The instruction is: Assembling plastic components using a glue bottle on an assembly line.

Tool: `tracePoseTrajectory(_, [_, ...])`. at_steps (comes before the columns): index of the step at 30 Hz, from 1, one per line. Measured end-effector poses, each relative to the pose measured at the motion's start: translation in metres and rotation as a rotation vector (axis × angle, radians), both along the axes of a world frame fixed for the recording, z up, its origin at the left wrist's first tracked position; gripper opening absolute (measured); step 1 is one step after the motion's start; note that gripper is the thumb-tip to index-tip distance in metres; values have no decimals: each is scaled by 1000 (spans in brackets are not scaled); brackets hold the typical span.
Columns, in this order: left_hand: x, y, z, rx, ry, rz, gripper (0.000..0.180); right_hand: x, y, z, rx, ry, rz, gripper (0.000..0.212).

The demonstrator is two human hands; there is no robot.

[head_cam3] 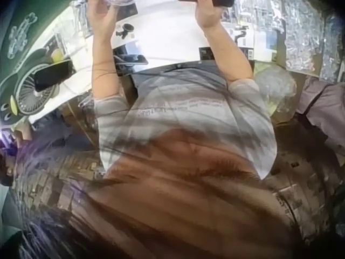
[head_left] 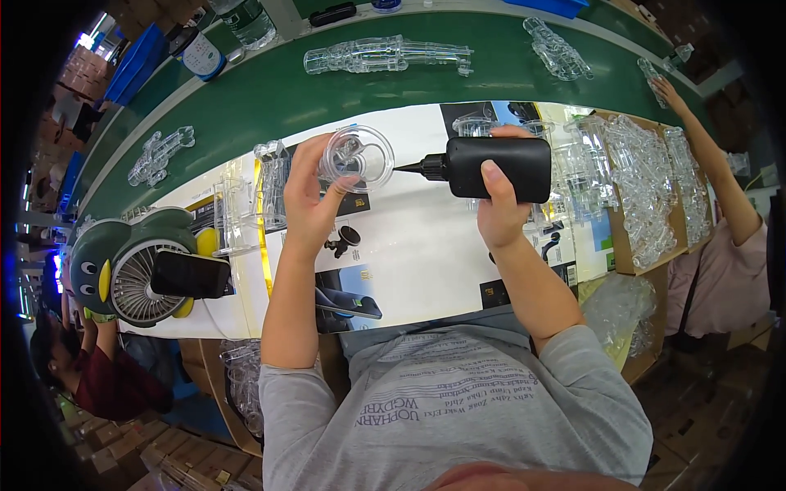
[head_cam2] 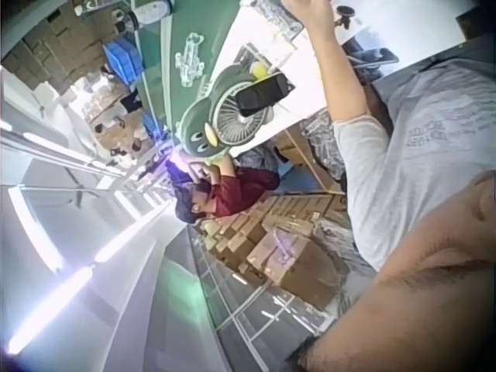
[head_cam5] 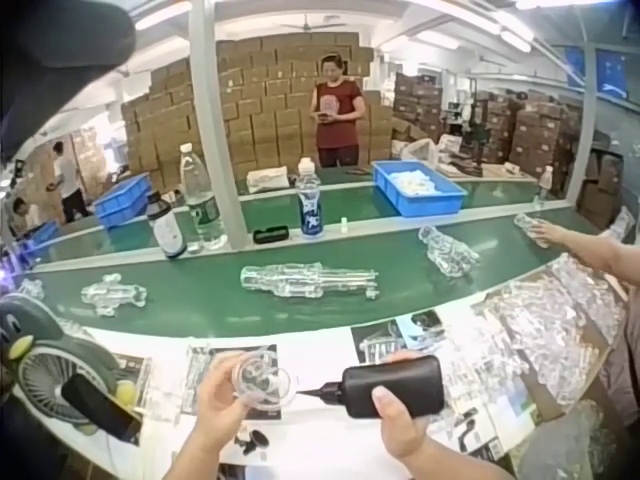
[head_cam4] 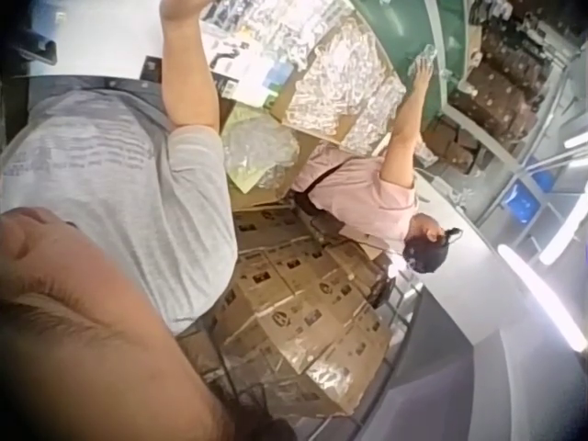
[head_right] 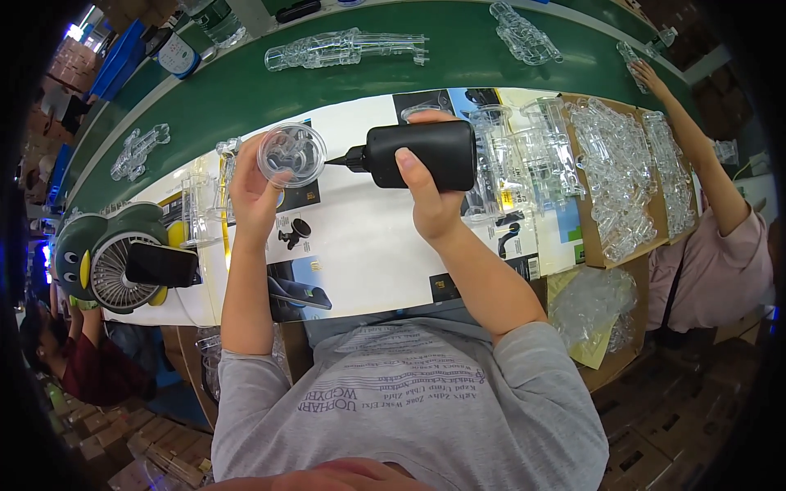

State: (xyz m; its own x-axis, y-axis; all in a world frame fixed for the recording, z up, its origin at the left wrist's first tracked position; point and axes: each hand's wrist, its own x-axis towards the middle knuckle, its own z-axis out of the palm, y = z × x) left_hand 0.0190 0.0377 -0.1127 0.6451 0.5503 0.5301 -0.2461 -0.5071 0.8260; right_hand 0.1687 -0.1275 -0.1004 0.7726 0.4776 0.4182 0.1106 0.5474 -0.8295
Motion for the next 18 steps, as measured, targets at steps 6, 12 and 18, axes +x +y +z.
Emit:
tracePoseTrajectory(6, [1,1,-2,-8,15,-23,44,2,-1,2,-22,86,36,39])
tracePoseTrajectory(12, [-2,3,-1,-10,13,-34,43,1,1,3,-25,97,55,39])
tracePoseTrajectory(18, [-2,4,-2,4,23,-54,41,2,1,3,0,156,97,38])
